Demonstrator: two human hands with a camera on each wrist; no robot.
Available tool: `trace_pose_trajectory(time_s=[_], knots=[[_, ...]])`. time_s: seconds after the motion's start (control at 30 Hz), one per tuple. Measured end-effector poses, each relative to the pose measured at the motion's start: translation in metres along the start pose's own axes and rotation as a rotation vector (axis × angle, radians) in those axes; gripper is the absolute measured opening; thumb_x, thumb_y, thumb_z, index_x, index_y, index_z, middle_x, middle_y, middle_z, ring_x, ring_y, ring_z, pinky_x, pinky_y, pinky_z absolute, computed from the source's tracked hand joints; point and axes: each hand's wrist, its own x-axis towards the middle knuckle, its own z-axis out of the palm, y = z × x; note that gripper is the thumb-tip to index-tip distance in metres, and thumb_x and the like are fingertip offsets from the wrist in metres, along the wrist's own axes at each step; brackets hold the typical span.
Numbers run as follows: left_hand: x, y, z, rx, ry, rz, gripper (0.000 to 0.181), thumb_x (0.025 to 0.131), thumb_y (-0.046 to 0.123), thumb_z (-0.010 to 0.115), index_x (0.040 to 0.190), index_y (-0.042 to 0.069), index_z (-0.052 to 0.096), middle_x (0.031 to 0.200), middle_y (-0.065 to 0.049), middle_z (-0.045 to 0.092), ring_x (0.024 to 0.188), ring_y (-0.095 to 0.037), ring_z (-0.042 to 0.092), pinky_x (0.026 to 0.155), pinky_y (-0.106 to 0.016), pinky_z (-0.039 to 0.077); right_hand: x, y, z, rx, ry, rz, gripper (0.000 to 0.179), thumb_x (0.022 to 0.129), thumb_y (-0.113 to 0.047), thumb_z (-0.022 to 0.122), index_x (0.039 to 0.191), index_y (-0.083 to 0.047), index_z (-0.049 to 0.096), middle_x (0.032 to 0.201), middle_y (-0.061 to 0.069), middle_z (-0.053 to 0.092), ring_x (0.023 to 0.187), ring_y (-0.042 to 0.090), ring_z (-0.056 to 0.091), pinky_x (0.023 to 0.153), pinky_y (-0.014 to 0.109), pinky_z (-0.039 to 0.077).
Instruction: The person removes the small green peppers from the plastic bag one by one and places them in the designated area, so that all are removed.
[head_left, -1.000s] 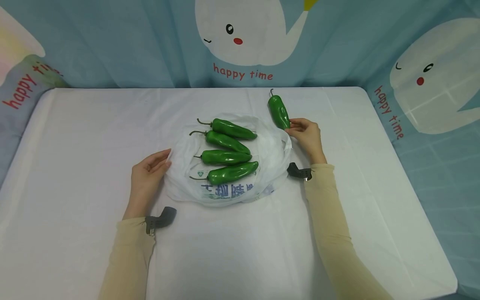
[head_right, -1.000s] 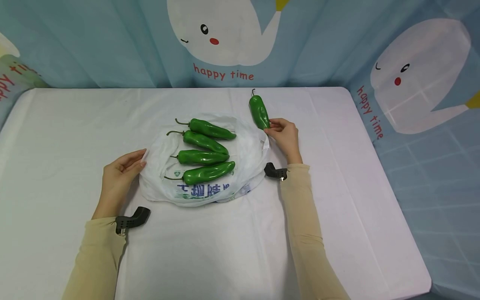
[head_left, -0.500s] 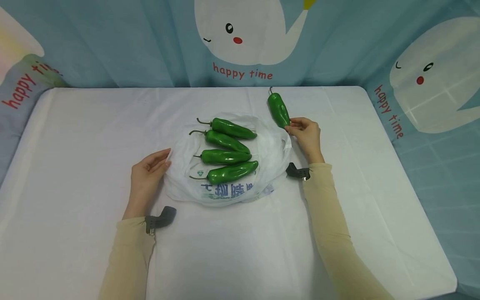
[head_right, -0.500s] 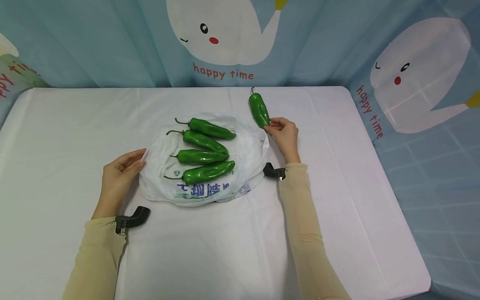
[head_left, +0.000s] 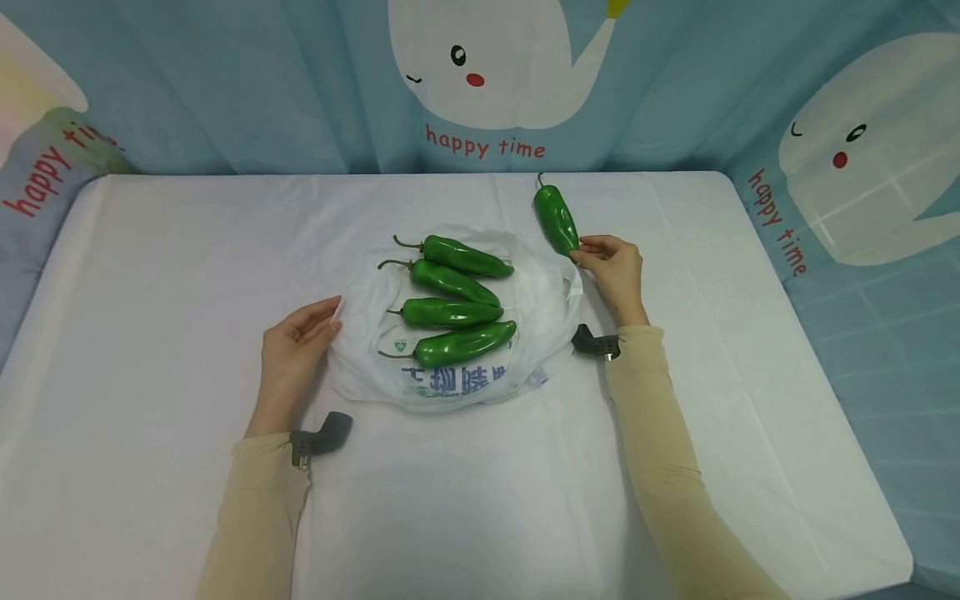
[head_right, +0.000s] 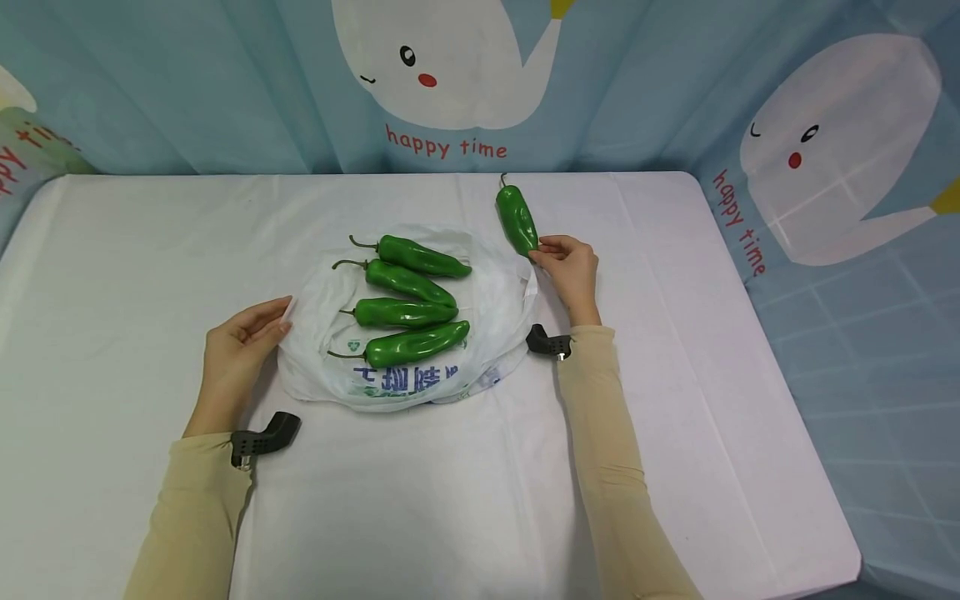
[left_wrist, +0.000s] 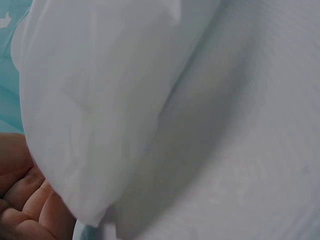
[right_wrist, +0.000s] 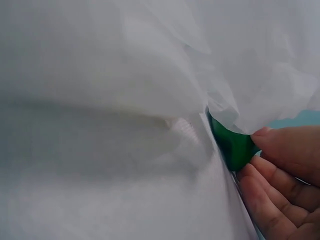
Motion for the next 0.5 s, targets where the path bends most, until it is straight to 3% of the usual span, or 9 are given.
trace_pose_trajectory(time_s=[0.27,0.5], knots=[[0.0005,-0.0011,-0.0006,-0.02,0.0,-0.006,0.035,0.091,0.005,0.062,0.126,-0.002,0.058,0.127,-0.018,0.058,0.102,0.0,0.059,0.086,-0.01,0.046,-0.0009,-0.0027,-0.0036,0.042,-0.018,0.031,0.028,0.08,-0.002,0.074,0.105,0.008,0.067,0.091,0.013,0.07,0.072,0.002,0.062,0.067,0.014,0.052],[0.0011,-0.0019,-0.0008,-0.026,-0.002,-0.013,0.036,0.091,0.005,0.062,0.126,-0.002,0.058,0.127,-0.018,0.057,0.103,0.0,0.059,0.087,-0.01,0.046,-0.0031,-0.0075,-0.008,0.177,-0.017,0.014,0.028,0.081,0.004,0.069,0.106,0.014,0.063,0.087,0.009,0.07,0.073,0.006,0.063,0.067,0.016,0.053]])
